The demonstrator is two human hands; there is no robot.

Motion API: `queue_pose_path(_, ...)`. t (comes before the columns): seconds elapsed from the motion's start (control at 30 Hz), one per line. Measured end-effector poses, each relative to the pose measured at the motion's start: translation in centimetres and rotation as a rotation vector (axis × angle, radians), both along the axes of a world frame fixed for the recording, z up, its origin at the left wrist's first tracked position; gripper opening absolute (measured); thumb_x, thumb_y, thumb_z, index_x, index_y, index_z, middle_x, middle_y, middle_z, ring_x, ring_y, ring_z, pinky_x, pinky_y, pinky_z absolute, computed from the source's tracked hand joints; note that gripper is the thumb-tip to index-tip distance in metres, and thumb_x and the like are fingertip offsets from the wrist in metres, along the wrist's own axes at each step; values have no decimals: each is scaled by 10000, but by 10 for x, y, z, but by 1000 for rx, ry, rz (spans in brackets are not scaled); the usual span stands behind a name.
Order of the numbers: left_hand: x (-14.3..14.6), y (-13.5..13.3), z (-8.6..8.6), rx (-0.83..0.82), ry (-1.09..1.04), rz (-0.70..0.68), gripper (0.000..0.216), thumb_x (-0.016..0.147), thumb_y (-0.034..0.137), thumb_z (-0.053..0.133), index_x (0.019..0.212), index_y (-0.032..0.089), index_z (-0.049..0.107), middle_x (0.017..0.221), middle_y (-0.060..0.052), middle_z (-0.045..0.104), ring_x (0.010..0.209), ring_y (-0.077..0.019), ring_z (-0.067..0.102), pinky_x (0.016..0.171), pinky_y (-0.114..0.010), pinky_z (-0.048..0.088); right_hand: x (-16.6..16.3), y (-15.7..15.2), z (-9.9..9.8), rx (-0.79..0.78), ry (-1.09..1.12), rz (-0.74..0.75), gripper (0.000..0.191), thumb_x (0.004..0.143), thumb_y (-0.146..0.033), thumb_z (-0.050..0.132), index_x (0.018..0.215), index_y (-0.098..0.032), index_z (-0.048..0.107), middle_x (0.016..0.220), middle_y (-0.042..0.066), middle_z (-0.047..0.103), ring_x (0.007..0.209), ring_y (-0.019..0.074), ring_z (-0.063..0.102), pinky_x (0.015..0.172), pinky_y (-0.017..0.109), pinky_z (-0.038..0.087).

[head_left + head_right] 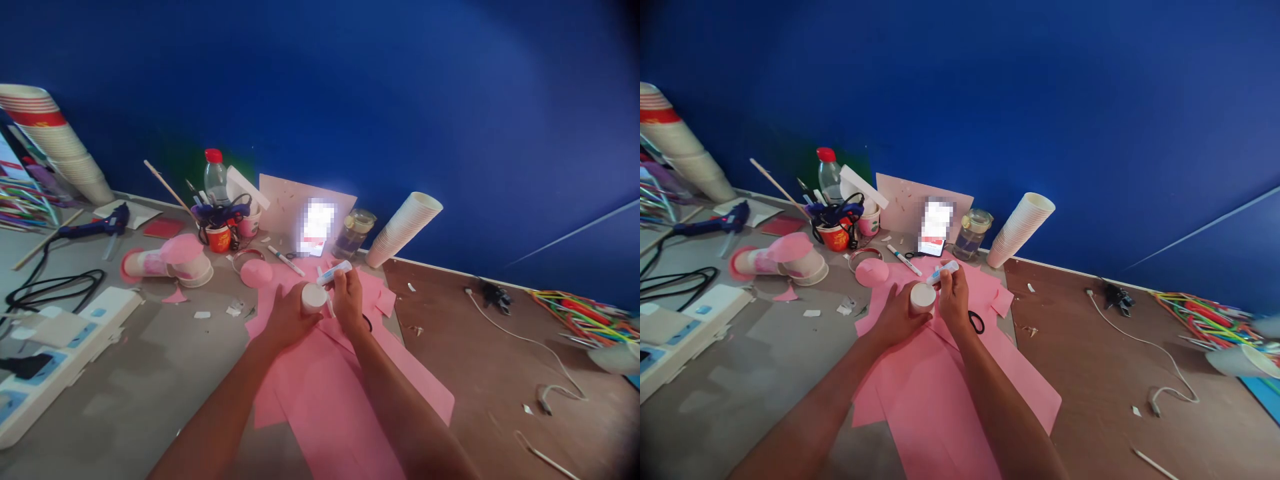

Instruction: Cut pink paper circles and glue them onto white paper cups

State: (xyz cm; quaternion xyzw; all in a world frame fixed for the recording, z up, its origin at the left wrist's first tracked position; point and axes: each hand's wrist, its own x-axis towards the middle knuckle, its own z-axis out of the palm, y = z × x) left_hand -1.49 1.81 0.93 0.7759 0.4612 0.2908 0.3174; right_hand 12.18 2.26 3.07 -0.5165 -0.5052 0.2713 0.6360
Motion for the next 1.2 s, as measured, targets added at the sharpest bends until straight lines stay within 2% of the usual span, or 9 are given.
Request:
queue_pose_path(0.37,0,0,2,-31,16,-3,449,698,313,614,1108,255,440,1152,-14,601,1109,-247,523,1090,-534,93,-2,-1,3,-24,-114,-22,295,890,-436,413,975,-181,534,629,-27,546,533,115,487,543,246,410)
queue_pose_path(0.67,0,0,2,-40,22,-9,483,699,325,618,1138,248,429,1157,-27,601,1124,-255,517,1096,-528,85,2,-2,0,-63,-215,-50,302,895,-450,385,936,-185,525,700,10,561,604,142,501,568,262,398)
queue_pose_path(0.93,-1,-1,3,-15,31,-9,442,713,313,605,1110,251,422,1163,-14,589,1128,-243,512,1094,-525,93,6,-4,10,-33,-369,-48,228,908,-369,364,870,-192,503,807,29,576,686,154,514,638,276,404)
queue_pose_path(1.2,-1,0,3,-39,40,-18,478,722,325,587,1156,250,400,1226,-37,557,1176,-255,478,1097,-542,57,11,-4,12,-86,-456,-44,207,896,-373,386,819,-201,472,717,3,541,629,153,499,586,268,374)
